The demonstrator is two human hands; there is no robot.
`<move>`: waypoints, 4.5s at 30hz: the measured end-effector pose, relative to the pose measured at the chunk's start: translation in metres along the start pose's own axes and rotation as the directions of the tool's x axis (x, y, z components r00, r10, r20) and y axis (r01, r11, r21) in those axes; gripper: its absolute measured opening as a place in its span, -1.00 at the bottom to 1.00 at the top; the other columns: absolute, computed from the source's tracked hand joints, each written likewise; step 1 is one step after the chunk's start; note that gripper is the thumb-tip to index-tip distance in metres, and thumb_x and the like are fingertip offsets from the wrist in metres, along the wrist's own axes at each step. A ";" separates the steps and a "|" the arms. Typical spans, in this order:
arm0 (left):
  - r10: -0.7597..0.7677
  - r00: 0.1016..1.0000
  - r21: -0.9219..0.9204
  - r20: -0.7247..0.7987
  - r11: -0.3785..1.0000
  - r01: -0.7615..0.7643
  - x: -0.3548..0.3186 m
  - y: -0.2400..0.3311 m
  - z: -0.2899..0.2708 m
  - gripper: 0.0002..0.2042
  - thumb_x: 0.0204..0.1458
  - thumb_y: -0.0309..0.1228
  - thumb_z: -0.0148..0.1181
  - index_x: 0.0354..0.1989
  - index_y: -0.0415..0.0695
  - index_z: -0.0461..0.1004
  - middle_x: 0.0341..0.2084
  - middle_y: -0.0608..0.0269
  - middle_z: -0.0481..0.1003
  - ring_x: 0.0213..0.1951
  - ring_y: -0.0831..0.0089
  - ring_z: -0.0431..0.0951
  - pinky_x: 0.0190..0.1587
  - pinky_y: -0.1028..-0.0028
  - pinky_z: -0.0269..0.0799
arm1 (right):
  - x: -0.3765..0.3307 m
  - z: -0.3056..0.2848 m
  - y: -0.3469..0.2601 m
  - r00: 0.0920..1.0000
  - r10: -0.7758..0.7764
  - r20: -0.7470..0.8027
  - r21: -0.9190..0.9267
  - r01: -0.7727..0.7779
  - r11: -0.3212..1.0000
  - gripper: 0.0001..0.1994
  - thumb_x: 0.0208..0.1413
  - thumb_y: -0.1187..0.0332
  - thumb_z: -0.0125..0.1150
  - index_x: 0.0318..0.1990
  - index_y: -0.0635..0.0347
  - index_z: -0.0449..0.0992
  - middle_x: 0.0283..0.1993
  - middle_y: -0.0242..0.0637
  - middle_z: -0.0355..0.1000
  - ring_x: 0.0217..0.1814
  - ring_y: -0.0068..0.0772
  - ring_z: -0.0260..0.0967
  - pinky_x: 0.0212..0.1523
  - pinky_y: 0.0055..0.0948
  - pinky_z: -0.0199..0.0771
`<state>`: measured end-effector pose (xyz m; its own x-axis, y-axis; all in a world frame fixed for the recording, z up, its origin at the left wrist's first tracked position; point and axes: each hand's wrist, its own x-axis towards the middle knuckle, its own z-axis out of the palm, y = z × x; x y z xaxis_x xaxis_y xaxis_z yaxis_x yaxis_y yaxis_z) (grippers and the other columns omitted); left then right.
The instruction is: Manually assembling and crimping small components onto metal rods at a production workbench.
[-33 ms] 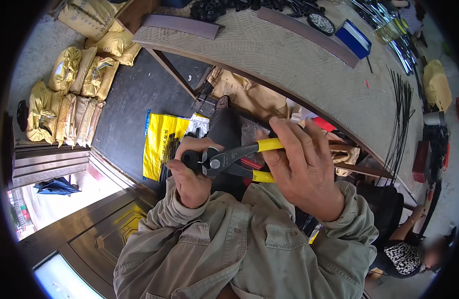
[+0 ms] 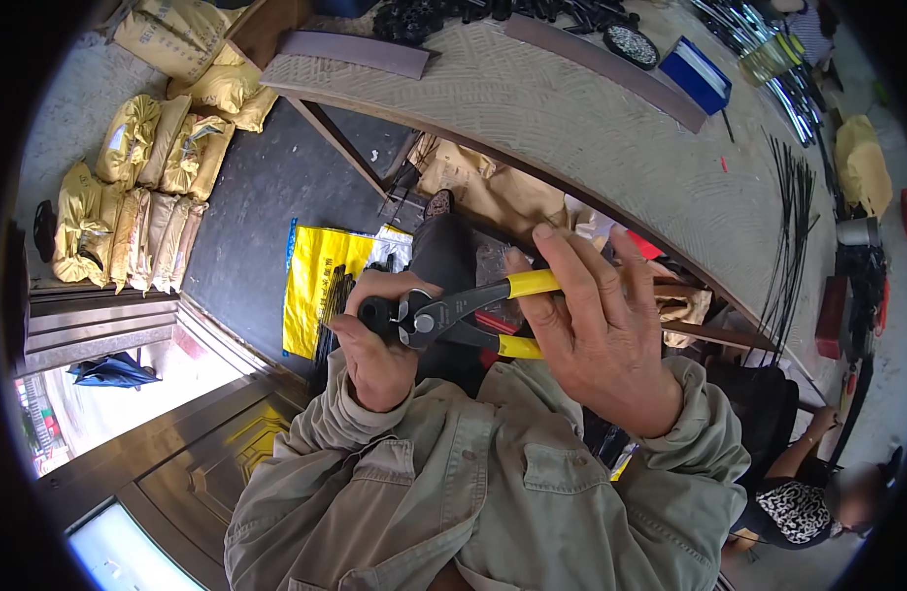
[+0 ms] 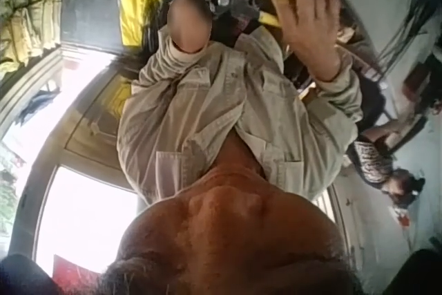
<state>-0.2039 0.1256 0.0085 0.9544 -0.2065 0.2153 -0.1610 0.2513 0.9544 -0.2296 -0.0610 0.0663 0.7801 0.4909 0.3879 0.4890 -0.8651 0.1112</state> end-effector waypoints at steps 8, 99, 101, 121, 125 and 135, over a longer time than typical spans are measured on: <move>-0.001 0.999 0.011 -0.053 1.000 0.001 -0.003 0.001 0.010 -0.32 0.07 0.17 -0.41 -0.26 -0.31 0.37 -0.51 0.22 0.40 -0.58 0.64 0.35 -0.52 0.66 0.22 | -0.007 -0.024 0.003 0.974 0.032 0.224 0.065 -0.048 0.997 -0.68 -0.13 0.51 0.11 -0.12 0.27 0.42 -0.03 -0.13 0.19 -0.10 -0.20 0.27 -0.09 -0.18 0.27; -0.104 0.919 0.091 0.380 0.993 0.074 0.055 -0.041 -0.037 -0.68 0.04 -0.49 -0.17 -0.05 -0.37 0.31 -0.21 -0.02 0.44 -0.09 0.25 0.41 0.07 0.39 0.19 | -0.270 0.018 0.279 0.403 0.886 -0.227 -0.550 -0.804 0.225 -0.29 -0.10 -0.08 0.17 0.05 0.37 0.21 0.00 0.12 0.24 -0.01 0.10 0.27 -0.03 -0.21 0.29; 0.136 0.889 -0.150 0.437 0.986 -0.077 0.068 0.026 0.015 -0.71 0.02 -0.30 -0.03 -0.26 -0.33 0.37 -0.30 0.00 0.45 -0.14 0.15 0.45 0.08 0.21 0.17 | -0.298 0.016 0.296 0.313 0.918 -0.245 -0.565 -0.815 0.127 -0.25 -0.11 -0.10 0.18 0.06 0.39 0.20 -0.03 0.16 0.26 -0.02 0.11 0.27 -0.03 -0.19 0.28; 0.316 0.881 -0.312 0.352 0.927 -0.208 0.013 0.118 -0.019 -0.76 -0.03 -0.28 0.09 -0.37 -0.24 0.36 -0.42 0.08 0.45 -0.30 0.20 0.45 -0.12 0.26 0.29 | -0.354 -0.013 0.344 0.037 0.965 -0.260 -0.199 -0.980 -0.016 -0.68 -0.08 0.20 -0.01 -0.27 0.29 0.43 -0.26 0.14 0.40 -0.15 0.14 0.35 -0.14 -0.10 0.31; 0.281 0.892 -0.330 0.353 0.930 -0.162 0.011 0.124 0.001 -0.77 -0.03 -0.30 0.10 -0.38 -0.23 0.36 -0.44 0.10 0.44 -0.32 0.21 0.44 -0.15 0.28 0.30 | -0.340 -0.021 0.347 0.058 0.944 -0.326 -0.007 -0.998 0.059 -0.64 -0.03 0.16 -0.02 -0.24 0.31 0.42 -0.30 0.17 0.40 -0.18 0.18 0.34 -0.16 -0.09 0.29; 0.153 0.932 -0.396 0.327 0.918 -0.011 0.007 0.139 0.010 -0.80 -0.05 -0.33 0.13 -0.40 -0.21 0.34 -0.48 0.13 0.44 -0.38 0.22 0.43 -0.24 0.33 0.34 | -0.198 -0.129 0.367 0.047 0.807 -0.588 0.660 -0.548 0.513 -0.77 0.10 0.28 0.03 -0.53 0.18 0.29 -0.73 -0.50 0.17 -0.74 -0.64 0.06 -0.71 -0.60 0.02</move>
<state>-0.2217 0.1493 0.1443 0.7831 -0.4637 0.4144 -0.0591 0.6079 0.7918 -0.2551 -0.4887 0.1484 0.2025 -0.7358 0.6462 0.0806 -0.6451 -0.7598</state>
